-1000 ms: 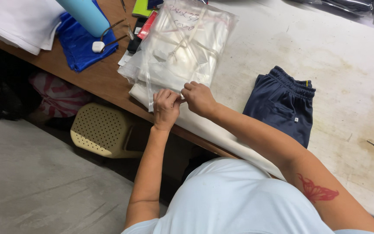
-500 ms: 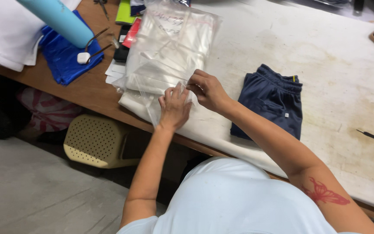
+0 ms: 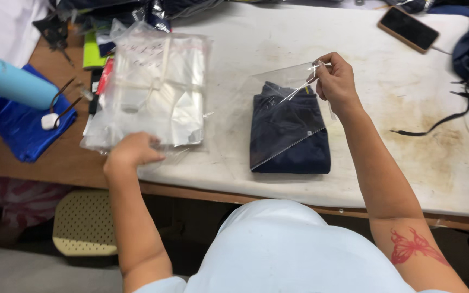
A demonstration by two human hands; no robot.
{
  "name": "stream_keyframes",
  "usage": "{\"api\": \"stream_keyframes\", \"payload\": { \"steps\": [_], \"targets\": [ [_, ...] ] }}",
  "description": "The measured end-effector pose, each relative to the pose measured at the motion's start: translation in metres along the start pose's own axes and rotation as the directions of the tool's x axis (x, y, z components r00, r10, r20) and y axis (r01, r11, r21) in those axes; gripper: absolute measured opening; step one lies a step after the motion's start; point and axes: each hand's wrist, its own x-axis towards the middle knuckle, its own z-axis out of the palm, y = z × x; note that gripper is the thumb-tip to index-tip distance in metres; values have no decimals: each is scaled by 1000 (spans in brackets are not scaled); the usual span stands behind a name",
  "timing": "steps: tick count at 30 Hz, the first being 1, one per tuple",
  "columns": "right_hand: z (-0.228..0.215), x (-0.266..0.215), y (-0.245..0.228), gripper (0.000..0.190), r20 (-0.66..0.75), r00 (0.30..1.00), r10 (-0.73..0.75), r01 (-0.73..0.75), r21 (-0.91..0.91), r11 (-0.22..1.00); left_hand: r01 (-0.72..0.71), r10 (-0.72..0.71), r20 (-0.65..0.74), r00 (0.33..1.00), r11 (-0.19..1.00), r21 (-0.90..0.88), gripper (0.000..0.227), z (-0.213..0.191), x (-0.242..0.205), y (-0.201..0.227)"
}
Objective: The person folds dark blue track pants with yellow piping on a white table, then places each folded pair into a clear plastic bag. The process is repeated for multiple pairs, with the person smoothing and aligning the fabric before bagging.
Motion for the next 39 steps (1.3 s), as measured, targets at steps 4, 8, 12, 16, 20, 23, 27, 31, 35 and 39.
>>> {"api": "stream_keyframes", "payload": {
  "steps": [4, 8, 12, 16, 20, 23, 27, 31, 35, 39],
  "targets": [
    [-24, 25, 23, 15, 75, 997, -2, 12, -124, 992, -241, 211, -164, 964, 950, -199, 35, 40, -24, 88],
    [-45, 65, 42, 39, 215, 977, 0, -37, 167, 985, -743, 740, -214, 638, 664, 85, 72, 90, 21, 167],
    [-88, 60, 60, 57, -68, 996, 60, -75, -239, 968, -616, 628, -270, 730, 775, 139, 78, 113, 59, 167],
    [-99, -14, 99, 77, 8, 765, 644, -586, -408, 700, -499, 507, -345, 790, 858, 119, 84, 136, 75, 155],
    [-34, -72, 145, 59, 48, 950, 308, -251, -469, 847, -442, 446, -407, 797, 890, 109, 81, 155, 98, 167],
    [-36, -84, 151, 48, -12, 916, 401, -380, -351, 856, -415, 438, -458, 774, 896, 157, 75, 155, 124, 181],
    [-125, -113, 139, 42, -99, 872, 480, -481, -358, 800, -498, 412, -498, 763, 866, -47, 73, 153, 146, 194],
    [-217, -146, 116, 49, -102, 850, 517, -521, -306, 796, -601, 589, -460, 664, 787, 139, 38, 161, 139, 193],
    [-220, -154, 78, 45, -396, 917, 44, -375, -822, 428, -685, 711, -481, 513, 677, 270, 60, 173, 122, 184],
    [-130, -145, 56, 13, -113, 776, -620, 217, -875, 432, -648, 662, -465, 588, 729, 220, 70, 165, 121, 189]
  ]
}}
